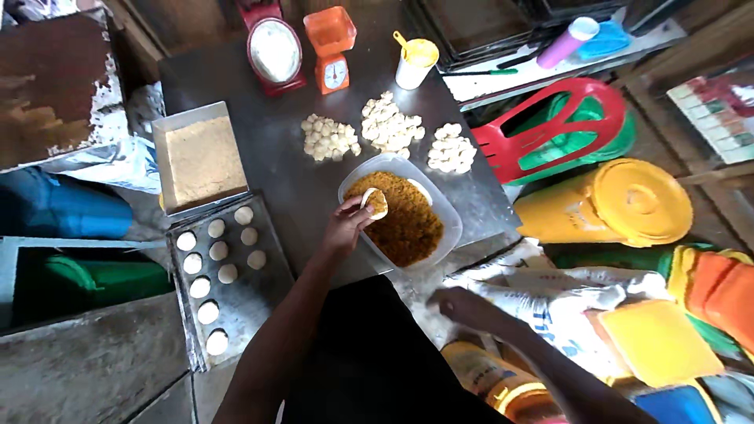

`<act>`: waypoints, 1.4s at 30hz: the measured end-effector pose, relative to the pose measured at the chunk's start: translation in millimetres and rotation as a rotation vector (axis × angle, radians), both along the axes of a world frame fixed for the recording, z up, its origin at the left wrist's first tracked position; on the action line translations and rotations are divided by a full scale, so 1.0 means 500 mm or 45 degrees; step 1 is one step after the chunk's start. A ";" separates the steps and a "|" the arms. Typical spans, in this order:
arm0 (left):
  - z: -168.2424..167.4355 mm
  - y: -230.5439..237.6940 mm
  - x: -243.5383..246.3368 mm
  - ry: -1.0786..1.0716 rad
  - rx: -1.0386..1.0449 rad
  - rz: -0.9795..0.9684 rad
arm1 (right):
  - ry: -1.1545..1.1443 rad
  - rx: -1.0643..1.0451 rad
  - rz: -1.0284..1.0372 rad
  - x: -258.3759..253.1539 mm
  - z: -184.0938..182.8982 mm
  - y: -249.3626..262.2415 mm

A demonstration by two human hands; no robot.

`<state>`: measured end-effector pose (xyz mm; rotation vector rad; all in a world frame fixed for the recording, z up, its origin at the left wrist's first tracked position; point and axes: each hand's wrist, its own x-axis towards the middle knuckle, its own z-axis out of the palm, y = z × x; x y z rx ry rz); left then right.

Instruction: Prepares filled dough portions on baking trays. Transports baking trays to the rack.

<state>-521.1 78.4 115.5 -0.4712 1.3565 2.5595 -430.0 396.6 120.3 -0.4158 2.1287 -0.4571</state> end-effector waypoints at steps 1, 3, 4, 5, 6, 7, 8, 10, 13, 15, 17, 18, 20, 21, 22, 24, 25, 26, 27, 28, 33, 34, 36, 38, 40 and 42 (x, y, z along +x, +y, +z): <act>0.002 0.001 0.007 0.021 0.006 -0.028 | 0.184 -0.245 -0.250 -0.035 0.038 -0.034; 0.005 0.009 0.015 0.091 0.056 -0.097 | 0.445 -0.634 -0.637 -0.112 0.076 -0.099; 0.005 0.015 0.020 0.112 0.077 -0.127 | 0.407 -0.760 -0.786 -0.145 0.080 -0.124; 0.006 0.020 0.025 0.116 0.077 -0.152 | 0.302 -0.866 -0.896 -0.172 0.077 -0.145; 0.008 0.024 0.030 0.103 0.053 -0.164 | 0.191 -0.979 -0.961 -0.192 0.069 -0.164; 0.008 0.026 0.035 0.086 0.007 -0.175 | 0.087 -1.085 -0.986 -0.204 0.061 -0.183; 0.009 0.024 0.039 0.076 -0.073 -0.182 | 0.013 -1.160 -0.986 -0.212 0.057 -0.200; 0.007 0.014 0.046 0.079 -0.270 -0.164 | -0.019 -1.205 -0.949 -0.220 0.053 -0.224; 0.003 -0.002 0.059 0.155 -0.512 -0.113 | 0.042 -1.144 -0.811 -0.234 0.040 -0.236; 0.001 -0.009 0.063 0.193 -0.628 -0.067 | 0.077 -1.120 -0.754 -0.248 0.027 -0.250; 0.006 -0.017 0.064 0.147 -0.751 -0.071 | 0.126 -1.147 -0.751 -0.261 0.012 -0.270; 0.012 -0.022 0.064 0.117 -0.797 -0.101 | 0.183 -1.139 -0.740 -0.267 0.004 -0.281; 0.020 -0.029 0.065 0.060 -0.797 -0.148 | 0.316 -1.093 -0.707 -0.275 -0.010 -0.300; 0.018 -0.031 0.067 0.040 -0.789 -0.145 | 0.326 -1.070 -0.713 -0.275 -0.012 -0.309; 0.015 -0.033 0.068 0.023 -0.799 -0.115 | 0.288 -1.047 -0.725 -0.275 -0.010 -0.317; 0.010 -0.039 0.068 -0.021 -0.845 0.004 | 0.100 -1.030 -0.719 -0.275 0.004 -0.329; 0.011 -0.044 0.070 -0.044 -0.880 0.070 | -0.007 -1.056 -0.677 -0.275 0.011 -0.332; 0.012 -0.052 0.073 -0.058 -0.906 0.131 | -0.047 -1.058 -0.612 -0.274 0.016 -0.336; 0.011 -0.058 0.078 -0.050 -0.929 0.191 | -0.002 -1.025 -0.524 -0.272 0.020 -0.345; 0.010 -0.065 0.086 -0.032 -0.947 0.242 | 0.098 -0.996 -0.460 -0.266 0.018 -0.358; 0.011 -0.095 0.135 -0.129 -0.862 0.286 | 0.397 -1.034 -0.475 -0.231 -0.044 -0.442; 0.002 -0.104 0.146 -0.140 -0.854 0.316 | 0.371 -1.020 -0.456 -0.225 -0.046 -0.454; -0.016 -0.123 0.167 -0.149 -0.836 0.429 | 0.219 -0.995 -0.368 -0.215 -0.033 -0.473; -0.022 -0.144 0.190 -0.148 -0.786 0.521 | 0.090 -1.031 -0.258 -0.200 -0.025 -0.487; -0.018 -0.156 0.206 -0.176 -0.743 0.557 | 0.166 -1.035 -0.184 -0.180 -0.027 -0.501; -0.020 -0.160 0.220 -0.204 -0.764 0.499 | 0.323 -1.020 -0.188 -0.161 -0.041 -0.520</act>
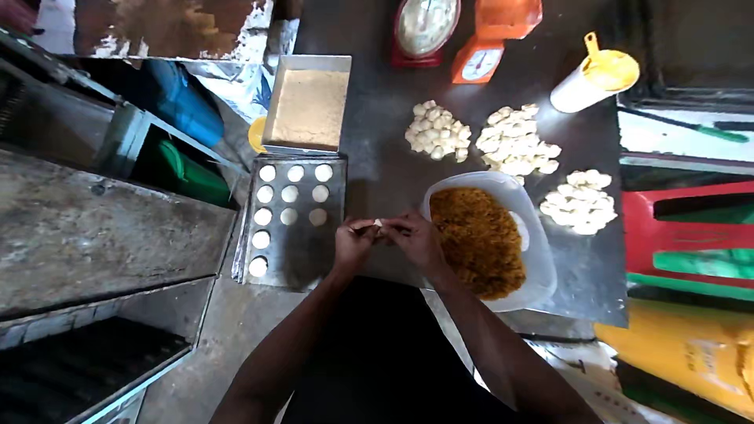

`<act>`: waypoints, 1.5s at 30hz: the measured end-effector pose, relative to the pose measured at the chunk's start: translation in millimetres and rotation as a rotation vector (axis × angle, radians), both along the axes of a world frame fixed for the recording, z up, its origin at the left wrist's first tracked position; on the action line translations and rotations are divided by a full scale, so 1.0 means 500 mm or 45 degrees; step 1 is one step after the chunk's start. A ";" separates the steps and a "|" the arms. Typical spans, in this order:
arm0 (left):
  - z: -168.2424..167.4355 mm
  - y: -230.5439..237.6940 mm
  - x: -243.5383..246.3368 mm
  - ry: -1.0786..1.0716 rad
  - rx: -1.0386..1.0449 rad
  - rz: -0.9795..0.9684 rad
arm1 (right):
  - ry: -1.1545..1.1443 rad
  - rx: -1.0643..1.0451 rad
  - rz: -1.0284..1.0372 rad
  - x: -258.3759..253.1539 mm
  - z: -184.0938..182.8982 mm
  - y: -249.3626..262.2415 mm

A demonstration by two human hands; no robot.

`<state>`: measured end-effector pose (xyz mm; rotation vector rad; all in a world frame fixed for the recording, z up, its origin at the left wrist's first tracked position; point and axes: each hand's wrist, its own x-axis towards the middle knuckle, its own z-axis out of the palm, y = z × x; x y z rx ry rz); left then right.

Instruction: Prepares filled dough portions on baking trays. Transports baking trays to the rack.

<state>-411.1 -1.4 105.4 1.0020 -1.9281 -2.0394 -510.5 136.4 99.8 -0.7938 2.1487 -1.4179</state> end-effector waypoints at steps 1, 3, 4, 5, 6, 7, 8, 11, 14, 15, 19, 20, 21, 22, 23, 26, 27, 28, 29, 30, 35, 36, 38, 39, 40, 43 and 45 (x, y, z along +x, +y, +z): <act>-0.006 -0.002 0.009 -0.030 -0.045 -0.064 | 0.049 0.013 -0.005 0.004 -0.012 -0.007; -0.013 -0.009 0.027 -0.115 -0.186 -0.196 | 0.001 0.069 0.076 0.001 -0.028 -0.014; -0.017 -0.015 0.036 -0.122 -0.221 -0.216 | -0.046 0.115 0.153 -0.005 -0.029 -0.013; -0.020 -0.023 0.043 -0.110 -0.216 -0.223 | -0.088 0.159 0.226 -0.007 -0.026 -0.011; -0.022 -0.029 0.050 -0.090 -0.165 -0.234 | -0.107 0.200 0.271 -0.005 -0.023 -0.007; -0.024 -0.033 0.053 -0.081 -0.093 -0.249 | -0.090 0.209 0.269 0.003 -0.027 -0.002; -0.029 -0.034 0.053 -0.090 -0.043 -0.272 | -0.065 0.211 0.238 0.009 -0.035 0.004; -0.064 -0.036 0.038 -0.168 -0.122 -0.377 | -0.150 0.246 0.146 0.012 -0.066 0.010; -0.127 -0.030 0.015 -0.287 -0.430 -0.531 | -0.483 0.371 0.143 0.009 -0.110 0.011; -0.158 -0.024 0.006 -0.335 -0.513 -0.594 | -0.527 0.429 0.149 0.011 -0.131 0.009; -0.287 0.025 0.020 -0.548 -0.601 -0.861 | -0.321 0.574 0.006 0.072 -0.312 0.020; -0.302 0.033 0.032 -0.555 -0.601 -0.848 | -0.280 0.552 0.011 0.079 -0.336 0.031; -0.305 0.037 0.039 -0.556 -0.587 -0.806 | -0.262 0.541 0.013 0.073 -0.341 0.038; -0.304 0.039 0.048 -0.566 -0.560 -0.758 | -0.264 0.538 0.005 0.065 -0.336 0.046; -0.300 0.044 0.062 -0.589 -0.522 -0.706 | -0.272 0.534 -0.009 0.062 -0.326 0.056; -0.300 0.051 0.068 -0.609 -0.504 -0.577 | -0.267 0.554 0.007 0.054 -0.312 0.065; -0.299 0.054 0.063 -0.596 -0.516 -0.561 | -0.254 0.530 0.033 0.059 -0.319 0.064; -0.301 0.057 0.056 -0.572 -0.533 -0.546 | -0.222 0.492 0.051 0.065 -0.331 0.061; -0.305 0.058 0.049 -0.546 -0.548 -0.531 | -0.194 0.465 0.068 0.066 -0.339 0.056; -0.311 0.058 0.045 -0.532 -0.551 -0.523 | -0.168 0.478 0.099 0.061 -0.344 0.048; -0.329 0.050 0.044 -0.597 -0.485 -0.555 | -0.051 0.915 0.296 0.034 -0.292 -0.017; -0.316 0.036 0.044 -0.620 -0.444 -0.563 | -0.041 0.947 0.305 0.042 -0.278 -0.026; -0.265 -0.004 0.066 -0.556 -0.317 -0.582 | -0.034 0.957 0.347 0.058 -0.266 -0.027; -0.234 -0.022 0.096 -0.461 -0.254 -0.555 | -0.080 0.947 0.370 0.061 -0.269 -0.019; -0.201 -0.037 0.134 -0.354 -0.222 -0.489 | -0.157 0.924 0.389 0.063 -0.264 -0.011; -0.133 -0.107 0.261 -0.266 -0.383 -0.168 | -0.232 0.826 0.421 0.090 -0.198 -0.037; -0.144 -0.176 0.342 -0.395 -0.533 0.033 | -0.179 0.650 0.477 0.134 -0.142 -0.091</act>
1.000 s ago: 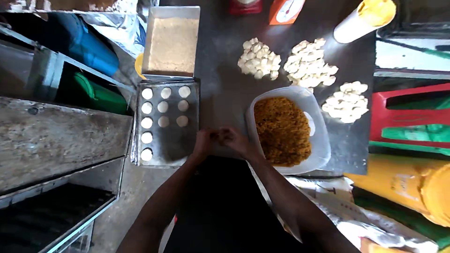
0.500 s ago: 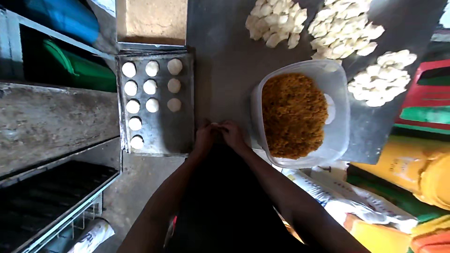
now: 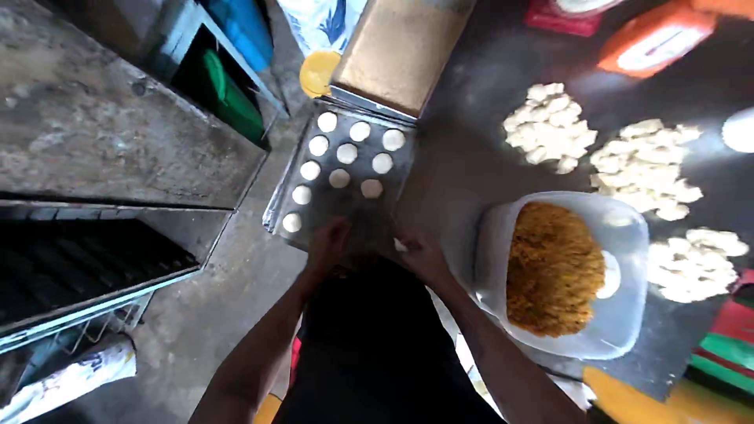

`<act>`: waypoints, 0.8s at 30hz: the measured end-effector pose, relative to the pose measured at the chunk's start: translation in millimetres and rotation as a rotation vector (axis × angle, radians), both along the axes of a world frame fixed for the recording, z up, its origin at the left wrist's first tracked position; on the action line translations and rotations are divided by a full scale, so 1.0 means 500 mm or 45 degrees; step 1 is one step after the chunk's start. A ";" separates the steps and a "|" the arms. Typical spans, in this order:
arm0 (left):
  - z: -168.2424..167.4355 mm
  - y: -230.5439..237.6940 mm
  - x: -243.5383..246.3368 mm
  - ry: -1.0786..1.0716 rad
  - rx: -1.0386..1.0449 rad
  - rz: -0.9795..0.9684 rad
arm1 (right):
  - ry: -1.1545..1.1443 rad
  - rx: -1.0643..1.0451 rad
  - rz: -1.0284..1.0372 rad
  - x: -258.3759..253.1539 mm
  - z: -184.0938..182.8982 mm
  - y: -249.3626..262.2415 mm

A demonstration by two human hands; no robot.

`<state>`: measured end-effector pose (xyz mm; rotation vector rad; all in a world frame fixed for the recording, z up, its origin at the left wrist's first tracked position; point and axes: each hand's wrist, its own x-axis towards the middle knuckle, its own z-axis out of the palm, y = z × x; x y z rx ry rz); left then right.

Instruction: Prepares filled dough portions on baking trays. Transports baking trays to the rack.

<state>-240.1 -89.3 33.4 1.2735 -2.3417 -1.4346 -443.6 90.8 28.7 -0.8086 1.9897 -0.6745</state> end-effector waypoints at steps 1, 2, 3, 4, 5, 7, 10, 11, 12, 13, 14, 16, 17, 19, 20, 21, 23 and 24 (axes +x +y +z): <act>-0.012 -0.041 0.031 -0.087 -0.070 0.078 | 0.037 -0.145 0.042 0.024 0.013 -0.037; -0.025 -0.081 0.056 -0.149 -0.132 0.138 | 0.079 -0.275 0.114 0.044 0.014 -0.080; -0.039 -0.119 0.076 -0.160 -0.179 0.183 | 0.155 -0.407 0.191 0.063 0.001 -0.123; -0.048 -0.151 0.090 -0.147 -0.220 0.210 | 0.225 -0.498 0.266 0.080 -0.021 -0.164; -0.052 -0.175 0.096 -0.129 -0.263 0.214 | 0.282 -0.569 0.322 0.096 -0.041 -0.201; -0.048 -0.209 0.094 -0.112 -0.319 0.174 | 0.464 -0.710 0.359 0.129 -0.096 -0.264; -0.048 -0.234 0.079 -0.096 -0.337 0.097 | 0.796 -0.758 0.506 0.158 -0.202 -0.300; -0.055 -0.235 0.072 -0.086 -0.328 0.091 | 0.846 -0.653 0.601 0.163 -0.226 -0.294; -0.064 -0.234 0.068 -0.076 -0.326 0.086 | 0.871 -0.565 0.673 0.168 -0.238 -0.284; -0.077 -0.232 0.063 -0.071 -0.335 0.081 | 0.896 -0.503 0.713 0.172 -0.238 -0.279; -0.089 -0.229 0.059 -0.081 -0.345 0.073 | 0.911 -0.479 0.724 0.176 -0.231 -0.276; -0.106 -0.216 0.053 -0.147 -0.358 0.053 | 0.784 -0.398 0.753 0.178 -0.187 -0.272; -0.116 -0.216 0.044 -0.172 -0.369 0.054 | 0.623 -0.346 0.754 0.165 -0.152 -0.278; -0.130 -0.219 0.029 -0.205 -0.360 0.088 | 0.339 -0.312 0.673 0.115 -0.100 -0.282; -0.128 -0.217 0.025 -0.224 -0.340 0.104 | 0.257 -0.344 0.558 0.080 -0.072 -0.273; -0.116 -0.212 0.022 -0.239 -0.313 0.117 | 0.238 -0.401 0.427 0.036 -0.043 -0.256; -0.082 -0.185 0.018 -0.211 -0.337 0.172 | 0.334 -0.512 0.182 -0.086 -0.004 -0.198; -0.072 -0.170 0.019 -0.152 -0.385 0.186 | 0.370 -0.465 0.061 -0.167 0.017 -0.164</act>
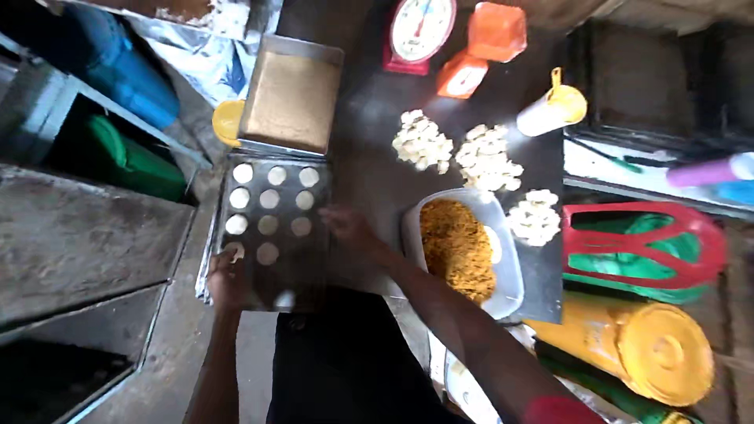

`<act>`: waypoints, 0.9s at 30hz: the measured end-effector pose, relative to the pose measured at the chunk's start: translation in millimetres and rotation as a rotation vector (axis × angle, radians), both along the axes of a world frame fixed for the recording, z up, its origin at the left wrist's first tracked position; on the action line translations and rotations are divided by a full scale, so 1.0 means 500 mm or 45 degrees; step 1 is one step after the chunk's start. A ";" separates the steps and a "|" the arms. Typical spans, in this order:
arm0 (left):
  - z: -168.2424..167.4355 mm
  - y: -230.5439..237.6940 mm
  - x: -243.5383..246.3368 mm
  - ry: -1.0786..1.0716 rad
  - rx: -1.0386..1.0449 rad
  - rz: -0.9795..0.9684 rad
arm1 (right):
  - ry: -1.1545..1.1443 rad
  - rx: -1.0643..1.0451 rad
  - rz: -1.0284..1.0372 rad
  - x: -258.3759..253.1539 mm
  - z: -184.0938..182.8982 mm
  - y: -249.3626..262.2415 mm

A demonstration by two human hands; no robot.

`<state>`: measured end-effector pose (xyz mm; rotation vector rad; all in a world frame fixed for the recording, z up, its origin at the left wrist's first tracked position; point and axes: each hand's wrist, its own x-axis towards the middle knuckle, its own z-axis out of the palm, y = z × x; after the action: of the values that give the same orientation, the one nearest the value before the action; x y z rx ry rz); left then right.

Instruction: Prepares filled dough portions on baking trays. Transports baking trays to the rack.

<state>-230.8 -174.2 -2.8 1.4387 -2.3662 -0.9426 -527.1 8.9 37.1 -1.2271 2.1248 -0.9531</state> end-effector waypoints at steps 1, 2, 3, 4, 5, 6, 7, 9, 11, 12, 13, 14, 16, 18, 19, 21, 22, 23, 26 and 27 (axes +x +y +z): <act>0.008 0.017 0.000 0.050 -0.042 -0.003 | 0.008 0.065 -0.155 -0.086 0.020 0.037; 0.014 0.035 -0.003 0.082 -0.075 -0.003 | 0.019 0.171 -0.303 -0.177 0.034 0.075; 0.020 0.053 -0.010 0.095 -0.092 0.007 | 0.102 0.286 -0.430 -0.274 0.022 0.110; 0.027 0.074 -0.023 0.108 -0.097 0.021 | 0.219 0.366 -0.543 -0.363 0.003 0.140; 0.035 0.096 -0.041 0.120 -0.079 0.031 | 0.273 0.462 -0.606 -0.437 -0.013 0.165; 0.043 0.118 -0.063 0.148 -0.045 0.029 | 0.255 0.590 -0.649 -0.497 -0.028 0.180; 0.049 0.140 -0.087 0.190 -0.023 0.005 | 0.216 0.690 -0.666 -0.541 -0.047 0.188; 0.065 0.183 -0.142 0.257 -0.010 -0.085 | 0.174 0.801 -0.613 -0.589 -0.078 0.184; 0.081 0.220 -0.189 0.281 -0.010 -0.190 | 0.164 0.843 -0.587 -0.585 -0.087 0.165; 0.093 0.236 -0.210 0.282 0.002 -0.242 | 0.147 0.809 -0.604 -0.560 -0.064 0.152; 0.108 0.249 -0.233 0.293 0.042 -0.275 | 0.137 0.712 -0.618 -0.522 -0.036 0.142; 0.126 0.261 -0.256 0.311 0.126 -0.283 | 0.160 0.565 -0.600 -0.472 -0.009 0.136; 0.149 0.283 -0.290 0.435 0.385 -0.244 | 0.172 0.220 -0.456 -0.328 0.039 0.141; 0.136 0.296 -0.308 0.585 0.591 -0.242 | 0.006 -0.005 -0.331 -0.158 0.064 0.160; 0.130 0.300 -0.315 0.637 0.632 -0.286 | -0.156 -0.077 -0.309 -0.081 0.075 0.172; 0.138 0.312 -0.326 0.706 0.615 -0.397 | -0.501 -0.174 -0.385 0.028 0.100 0.200; 0.145 0.317 -0.326 0.723 0.577 -0.466 | -0.592 -0.230 -0.465 0.063 0.109 0.215; 0.153 0.323 -0.323 0.729 0.536 -0.539 | -0.629 -0.272 -0.555 0.087 0.116 0.231; 0.188 0.358 -0.313 0.692 0.540 -0.735 | -0.397 -0.290 -0.762 0.126 0.123 0.281; 0.197 0.369 -0.313 0.683 0.573 -0.782 | -0.286 -0.284 -0.780 0.128 0.125 0.296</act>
<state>-387.1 10.5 95.8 0.4106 -2.2595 -1.8268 -462.9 157.1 99.6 -0.5086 2.2877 -1.5366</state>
